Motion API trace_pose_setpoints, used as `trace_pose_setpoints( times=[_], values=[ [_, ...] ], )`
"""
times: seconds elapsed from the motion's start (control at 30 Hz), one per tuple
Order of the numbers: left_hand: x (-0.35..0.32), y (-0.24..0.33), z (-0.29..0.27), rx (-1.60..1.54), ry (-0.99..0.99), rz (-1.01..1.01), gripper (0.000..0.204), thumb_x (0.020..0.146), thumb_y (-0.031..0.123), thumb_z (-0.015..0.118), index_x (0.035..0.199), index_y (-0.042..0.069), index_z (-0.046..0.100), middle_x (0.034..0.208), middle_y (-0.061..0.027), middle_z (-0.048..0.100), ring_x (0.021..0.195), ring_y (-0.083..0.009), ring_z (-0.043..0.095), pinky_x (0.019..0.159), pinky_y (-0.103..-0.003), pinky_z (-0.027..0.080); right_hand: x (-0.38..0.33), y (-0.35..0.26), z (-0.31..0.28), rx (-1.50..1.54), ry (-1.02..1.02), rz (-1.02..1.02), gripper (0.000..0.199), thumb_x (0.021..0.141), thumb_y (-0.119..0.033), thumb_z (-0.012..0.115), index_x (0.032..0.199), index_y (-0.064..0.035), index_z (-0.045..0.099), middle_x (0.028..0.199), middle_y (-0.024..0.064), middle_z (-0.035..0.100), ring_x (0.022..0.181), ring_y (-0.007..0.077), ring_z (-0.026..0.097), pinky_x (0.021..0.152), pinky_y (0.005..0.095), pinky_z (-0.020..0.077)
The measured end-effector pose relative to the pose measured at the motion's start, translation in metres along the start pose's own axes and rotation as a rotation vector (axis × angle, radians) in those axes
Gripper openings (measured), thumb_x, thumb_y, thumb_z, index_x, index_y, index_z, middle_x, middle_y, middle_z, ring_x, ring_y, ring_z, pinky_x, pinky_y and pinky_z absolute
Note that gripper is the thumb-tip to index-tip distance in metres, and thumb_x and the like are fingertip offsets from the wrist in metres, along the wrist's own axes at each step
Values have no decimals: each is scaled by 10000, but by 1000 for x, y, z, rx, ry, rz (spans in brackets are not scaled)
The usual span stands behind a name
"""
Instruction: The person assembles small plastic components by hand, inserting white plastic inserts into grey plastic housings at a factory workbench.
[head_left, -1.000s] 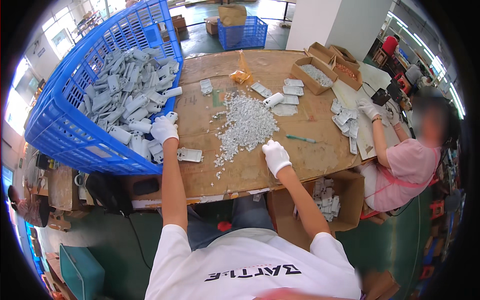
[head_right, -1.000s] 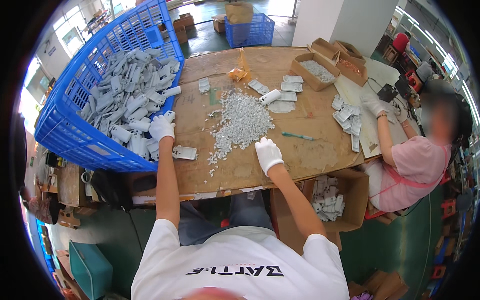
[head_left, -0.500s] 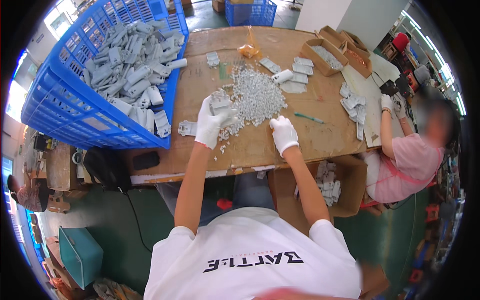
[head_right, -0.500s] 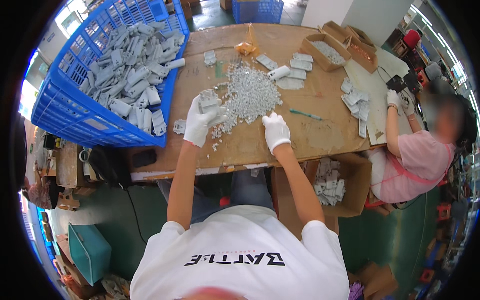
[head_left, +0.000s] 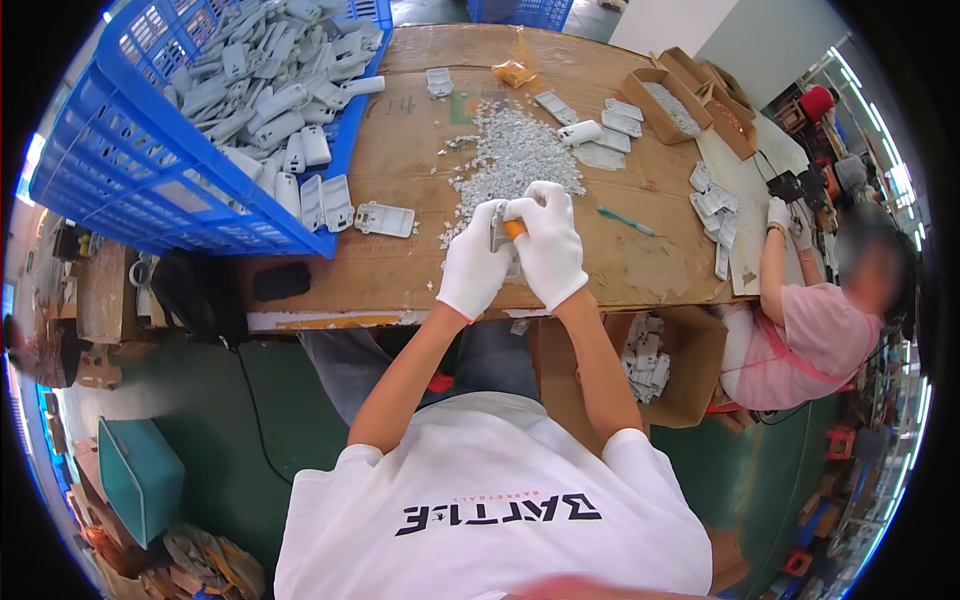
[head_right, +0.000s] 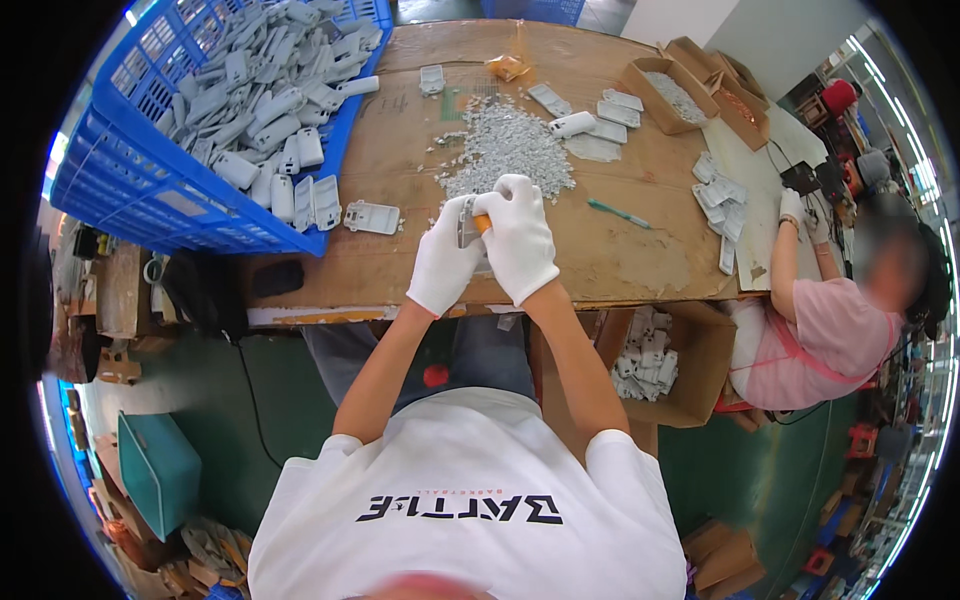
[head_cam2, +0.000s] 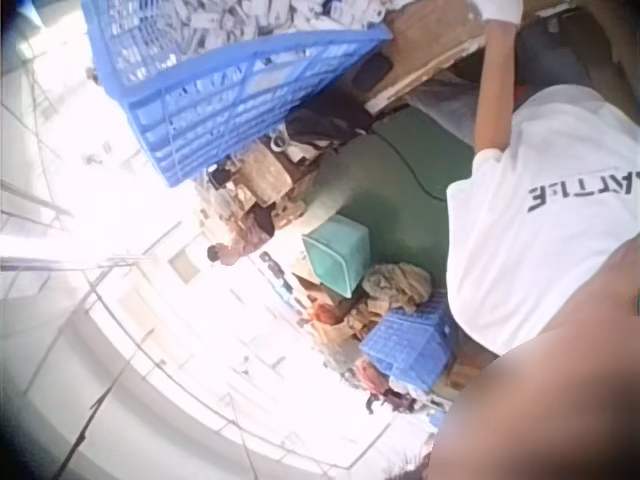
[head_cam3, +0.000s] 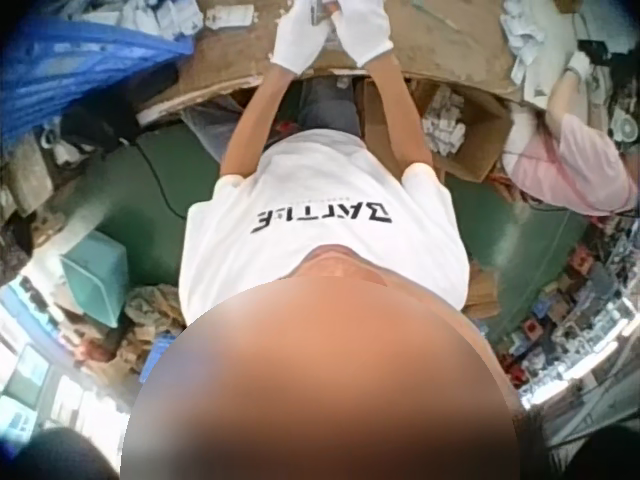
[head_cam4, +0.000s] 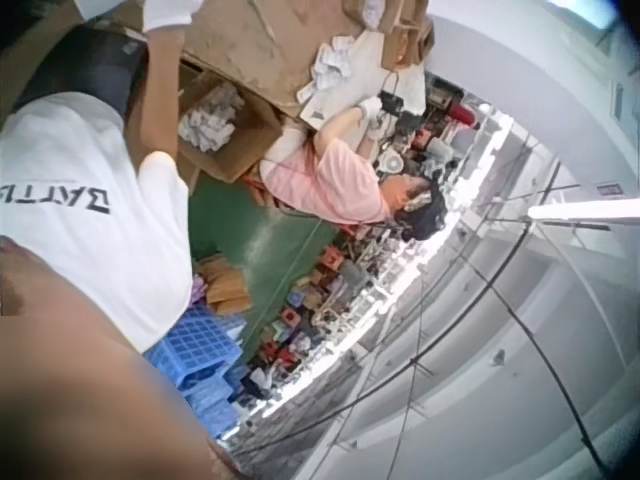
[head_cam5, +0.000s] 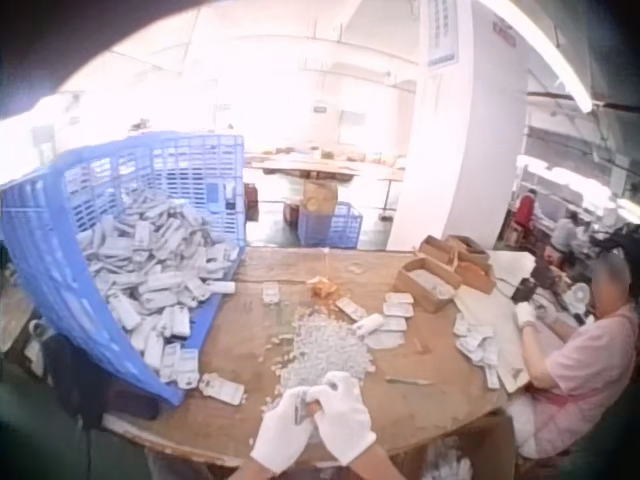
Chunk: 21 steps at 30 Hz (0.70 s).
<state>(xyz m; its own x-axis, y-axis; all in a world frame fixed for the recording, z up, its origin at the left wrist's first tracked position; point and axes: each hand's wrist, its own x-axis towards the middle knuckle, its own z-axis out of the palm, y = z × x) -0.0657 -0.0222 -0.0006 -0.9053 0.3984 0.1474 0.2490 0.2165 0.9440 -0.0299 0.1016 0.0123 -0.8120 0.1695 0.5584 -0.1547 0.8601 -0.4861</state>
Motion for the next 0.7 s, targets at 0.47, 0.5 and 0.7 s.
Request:
trace_pose_setpoints(
  times=[0.47, 0.5, 0.7],
  values=[
    [-10, -10, 2, 38, -23, 93, 362, 848, 50, 671, 1191, 111, 573, 855, -185, 686, 790, -368, 700, 667, -412, 544, -10, 17, -7, 634, -232, 427, 309, 879, 53, 569, 1179, 28, 640, 1117, 107, 687, 1044, 148, 635, 910, 294, 505],
    [-10, -12, 2, 39, -22, 93, 362, 848, 50, 671, 1191, 111, 573, 855, -185, 686, 790, -368, 700, 667, -412, 544, -11, 19, -6, 635, -232, 427, 309, 879, 53, 569, 1179, 28, 640, 1117, 107, 687, 1044, 148, 635, 910, 294, 505],
    [-13, -19, 7, 33, 33, 176, 337, 837, 19, 658, 1157, 101, 588, 855, -183, 686, 810, -349, 707, 666, -390, 552, -21, 16, -7, 611, -331, 482, 299, 876, 37, 574, 1161, 20, 662, 1005, 108, 727, 954, 173, 683, 849, 305, 523]
  ],
)
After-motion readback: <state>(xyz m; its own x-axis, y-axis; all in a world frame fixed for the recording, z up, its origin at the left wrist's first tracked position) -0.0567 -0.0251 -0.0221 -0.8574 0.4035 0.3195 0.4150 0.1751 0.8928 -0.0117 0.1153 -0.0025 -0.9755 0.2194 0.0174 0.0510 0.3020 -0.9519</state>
